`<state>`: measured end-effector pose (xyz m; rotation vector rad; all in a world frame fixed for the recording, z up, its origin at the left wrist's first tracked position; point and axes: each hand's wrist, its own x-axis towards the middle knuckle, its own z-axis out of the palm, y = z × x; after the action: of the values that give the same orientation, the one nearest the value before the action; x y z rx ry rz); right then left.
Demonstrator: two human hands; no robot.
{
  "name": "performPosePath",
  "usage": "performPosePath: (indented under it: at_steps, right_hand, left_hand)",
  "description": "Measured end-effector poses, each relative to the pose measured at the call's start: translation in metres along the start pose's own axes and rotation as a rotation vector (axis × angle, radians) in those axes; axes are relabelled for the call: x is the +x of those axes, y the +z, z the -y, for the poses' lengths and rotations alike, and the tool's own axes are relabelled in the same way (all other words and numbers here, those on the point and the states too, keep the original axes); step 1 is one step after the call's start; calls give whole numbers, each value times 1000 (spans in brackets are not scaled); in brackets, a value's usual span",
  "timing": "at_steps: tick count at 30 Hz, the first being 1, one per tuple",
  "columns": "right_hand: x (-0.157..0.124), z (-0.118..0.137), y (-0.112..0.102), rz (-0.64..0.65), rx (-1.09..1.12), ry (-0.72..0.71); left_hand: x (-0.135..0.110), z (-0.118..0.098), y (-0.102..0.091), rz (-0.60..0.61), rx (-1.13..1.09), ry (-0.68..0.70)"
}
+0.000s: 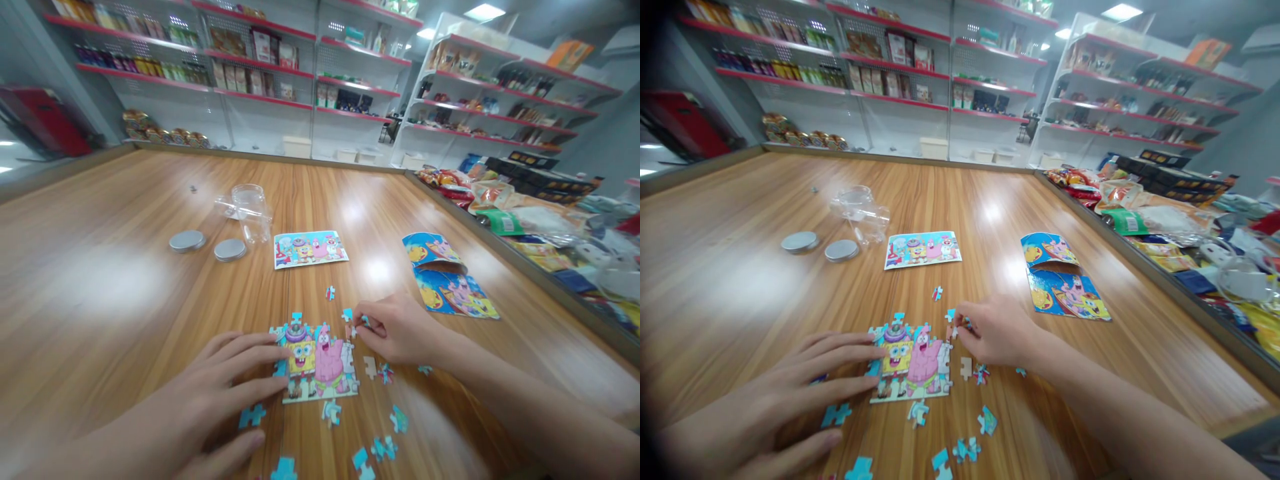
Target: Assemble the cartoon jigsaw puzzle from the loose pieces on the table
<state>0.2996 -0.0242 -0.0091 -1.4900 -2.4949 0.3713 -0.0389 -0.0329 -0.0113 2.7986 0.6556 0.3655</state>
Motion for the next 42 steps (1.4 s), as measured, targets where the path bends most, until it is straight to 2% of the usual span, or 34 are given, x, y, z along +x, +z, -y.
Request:
performPosePath:
  at_steps: [2, 4, 6, 11, 18, 22, 25, 27, 30, 33, 42]
  right_hand:
    - [-1, 2, -1, 12, -1, 0]
    - [-1, 4, -2, 14, -3, -11]
    - [-1, 4, -2, 8, -16, -20]
    - [-1, 3, -3, -10, -31, -67]
    - [-8, 0, -8, -35, -104, -123]
    - [-13, 17, -6, -105, -54, -272]
    - [-16, 36, 3, -38, -5, -434]
    - [-18, 44, 9, 38, -11, -476]
    - [-20, 48, 13, 136, -16, -474]
    - [-21, 45, 12, 180, -28, -494]
    - [-25, 46, 14, 66, -44, -349]
  left_hand:
    - [2, 1, -5, 60, -16, 29]
    - [2, 3, -7, 62, -40, 15]
    - [1, 4, -6, 49, -52, -15]
    - [-5, 11, 0, 117, -17, 10]
    - [-7, 12, 3, 96, -31, -4]
    - [-2, 10, 2, 74, -22, -3]
    - [0, 10, 1, 37, -27, -19]
    - [0, 10, 1, 18, -36, -30]
    - [1, 10, 1, 1, -57, -37]
    - [2, 7, -2, 16, -68, -42]
    - [4, 0, -9, 54, -175, -154]
